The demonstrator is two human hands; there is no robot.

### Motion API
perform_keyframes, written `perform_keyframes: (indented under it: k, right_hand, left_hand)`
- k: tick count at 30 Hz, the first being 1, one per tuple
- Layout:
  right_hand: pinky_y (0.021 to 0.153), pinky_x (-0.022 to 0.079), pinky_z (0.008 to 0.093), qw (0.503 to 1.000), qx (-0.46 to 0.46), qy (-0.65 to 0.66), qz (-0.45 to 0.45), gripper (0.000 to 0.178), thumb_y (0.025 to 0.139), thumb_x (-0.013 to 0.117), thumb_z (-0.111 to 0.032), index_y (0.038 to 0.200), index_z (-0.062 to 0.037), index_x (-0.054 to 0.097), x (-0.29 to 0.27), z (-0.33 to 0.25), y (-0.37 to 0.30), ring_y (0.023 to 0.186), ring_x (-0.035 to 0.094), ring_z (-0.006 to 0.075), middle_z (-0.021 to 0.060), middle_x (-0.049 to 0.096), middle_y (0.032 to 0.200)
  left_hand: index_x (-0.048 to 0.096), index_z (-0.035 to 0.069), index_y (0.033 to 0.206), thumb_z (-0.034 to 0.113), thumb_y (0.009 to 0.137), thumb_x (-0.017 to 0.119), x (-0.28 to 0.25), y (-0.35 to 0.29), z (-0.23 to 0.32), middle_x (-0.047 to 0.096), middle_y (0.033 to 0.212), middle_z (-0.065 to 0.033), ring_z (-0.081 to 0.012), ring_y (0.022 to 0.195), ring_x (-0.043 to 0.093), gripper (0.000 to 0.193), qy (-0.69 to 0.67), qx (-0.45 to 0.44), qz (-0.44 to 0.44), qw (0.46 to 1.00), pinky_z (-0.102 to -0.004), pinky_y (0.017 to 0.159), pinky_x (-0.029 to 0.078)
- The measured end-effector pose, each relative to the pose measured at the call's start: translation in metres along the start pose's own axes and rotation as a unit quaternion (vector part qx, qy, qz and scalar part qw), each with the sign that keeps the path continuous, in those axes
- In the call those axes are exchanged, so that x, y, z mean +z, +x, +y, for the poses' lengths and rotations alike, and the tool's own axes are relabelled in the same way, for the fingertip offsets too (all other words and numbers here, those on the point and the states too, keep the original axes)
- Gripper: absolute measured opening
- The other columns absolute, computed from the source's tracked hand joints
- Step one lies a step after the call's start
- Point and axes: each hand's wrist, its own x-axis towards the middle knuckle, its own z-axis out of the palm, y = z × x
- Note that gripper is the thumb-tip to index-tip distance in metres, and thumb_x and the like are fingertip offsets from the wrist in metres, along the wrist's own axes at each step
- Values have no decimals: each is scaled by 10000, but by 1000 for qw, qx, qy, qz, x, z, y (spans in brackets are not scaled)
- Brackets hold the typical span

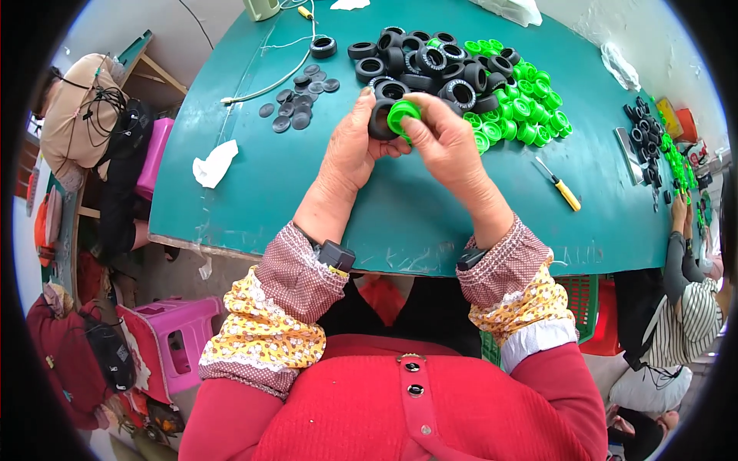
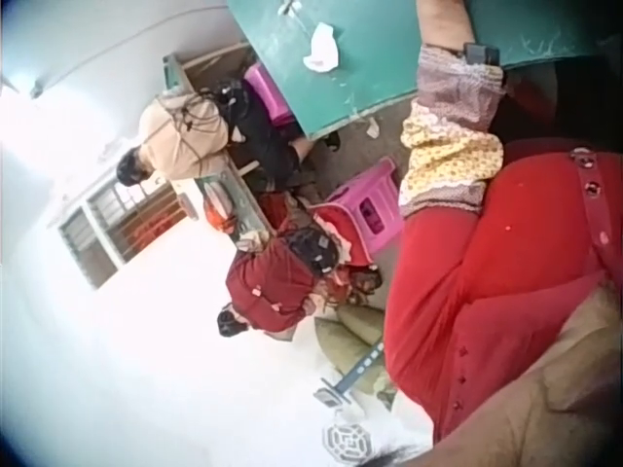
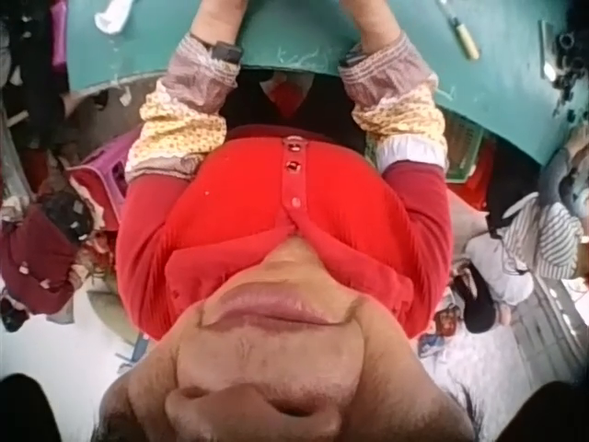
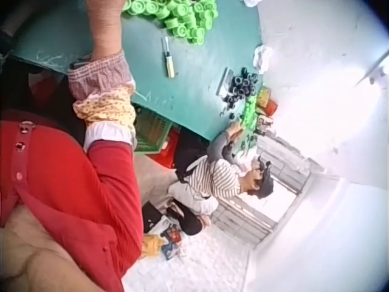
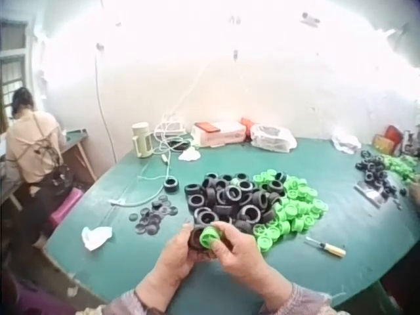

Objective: Manually assembling toy car wheels by fitting black rubber tires onto green plastic hubs.

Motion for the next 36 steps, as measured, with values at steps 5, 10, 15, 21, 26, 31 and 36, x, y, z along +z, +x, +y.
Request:
perform_keyframes:
  k: [5,10,15,21,26,31,36]
  right_hand:
    - [610,484,255,996,-60,-66,-3,261,809,589,-113,1047,-10,564,3,3,-1,722,613,156,105,627,876]
    - [573,460,221,1000,2,-2,-7,277,813,584,-114,1062,4,555,3,5,-2,648,561,94,77,616,811]
    - [660,455,234,999,40,-19,24,376,799,612,-179,1108,10,510,-4,10,1,747,547,108,76,582,829]
    - [688,453,231,939,181,274,-102,419,845,566,-247,1176,-8,468,-14,5,4,735,504,78,5,544,883]
    - [646,448,209,920,194,320,-113,379,855,551,-224,1158,-6,487,-12,-1,-1,674,487,61,2,539,838]
    - [642,453,208,927,178,314,-104,328,866,534,-204,1132,-12,514,-13,11,-1,653,495,73,2,546,807]
    - [649,455,198,926,188,314,-88,326,875,519,-206,1143,-20,506,-6,14,-1,710,540,80,13,567,864]
  left_hand:
    - [548,48,904,407,907,373,-2,4,-6,590,784,-63,-151,631,578,399,5,-1,-17,1000,-261,508,483]
    - [538,36,882,470,900,333,2,1,-4,565,725,-68,-145,591,554,481,42,8,-14,999,-236,495,453]
    - [519,21,958,473,840,487,7,-3,-2,565,771,-65,-130,601,563,468,-8,31,-63,997,-217,523,458]
    - [491,5,1003,218,707,684,6,-2,-2,555,753,-52,-112,583,556,412,73,73,-85,991,-210,535,461]
    - [523,1,1005,134,728,592,9,-9,1,557,779,-54,-114,652,561,315,166,130,-58,976,-229,595,472]
    - [534,15,1000,95,731,576,15,-10,-5,557,774,-30,-98,634,551,285,223,151,-33,962,-205,576,459]
    - [536,30,1021,149,758,576,16,-11,-4,548,776,-20,-87,666,539,291,212,110,-7,971,-209,591,456]
